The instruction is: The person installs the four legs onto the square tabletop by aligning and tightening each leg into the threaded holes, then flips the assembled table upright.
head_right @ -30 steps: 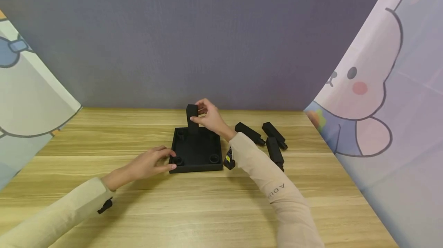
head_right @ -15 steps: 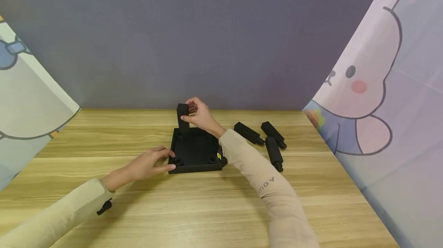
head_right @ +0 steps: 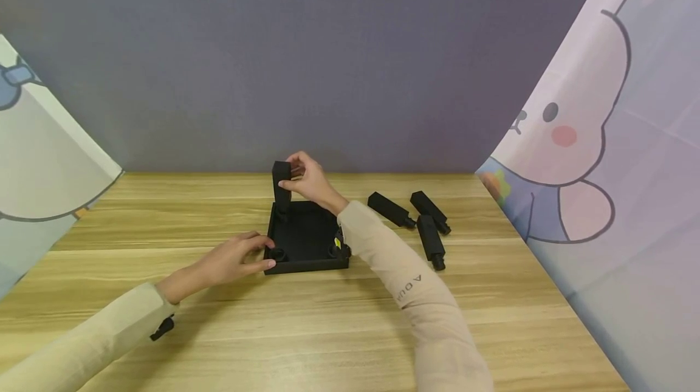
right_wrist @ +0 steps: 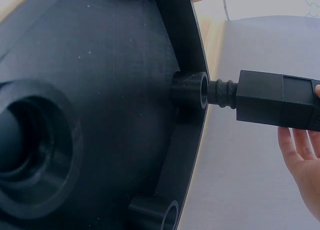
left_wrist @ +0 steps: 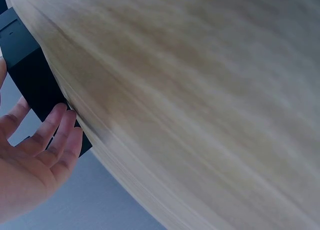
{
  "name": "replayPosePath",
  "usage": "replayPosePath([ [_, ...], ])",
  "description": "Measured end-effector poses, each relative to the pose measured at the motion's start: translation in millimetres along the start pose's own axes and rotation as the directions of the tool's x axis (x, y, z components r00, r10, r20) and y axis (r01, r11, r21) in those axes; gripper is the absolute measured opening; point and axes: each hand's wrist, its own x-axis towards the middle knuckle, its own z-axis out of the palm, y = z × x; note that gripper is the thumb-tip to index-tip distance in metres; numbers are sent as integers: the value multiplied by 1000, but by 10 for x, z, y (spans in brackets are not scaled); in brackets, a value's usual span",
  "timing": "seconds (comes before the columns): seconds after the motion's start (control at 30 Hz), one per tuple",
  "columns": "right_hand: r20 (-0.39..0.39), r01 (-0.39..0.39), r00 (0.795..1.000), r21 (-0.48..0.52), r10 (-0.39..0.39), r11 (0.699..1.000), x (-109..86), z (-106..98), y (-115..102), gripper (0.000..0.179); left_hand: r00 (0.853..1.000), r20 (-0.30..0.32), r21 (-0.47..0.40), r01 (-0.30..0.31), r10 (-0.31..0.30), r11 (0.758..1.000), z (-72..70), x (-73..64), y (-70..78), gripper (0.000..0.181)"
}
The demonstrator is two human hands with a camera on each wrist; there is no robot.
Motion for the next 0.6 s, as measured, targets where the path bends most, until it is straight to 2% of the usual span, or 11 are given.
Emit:
replayPosePath([
  [0.3, 25, 18, 1000, 27, -18, 999, 15, 58, 43, 40, 1000, -3, -1, 8, -8, 1000, -7, 0, 8, 37],
  [0.6, 64, 15, 998, 12, -16, 1000, -103, 72, -146, 39, 1000, -4, -3, -5, 5, 1000, 0, -16, 1, 38],
])
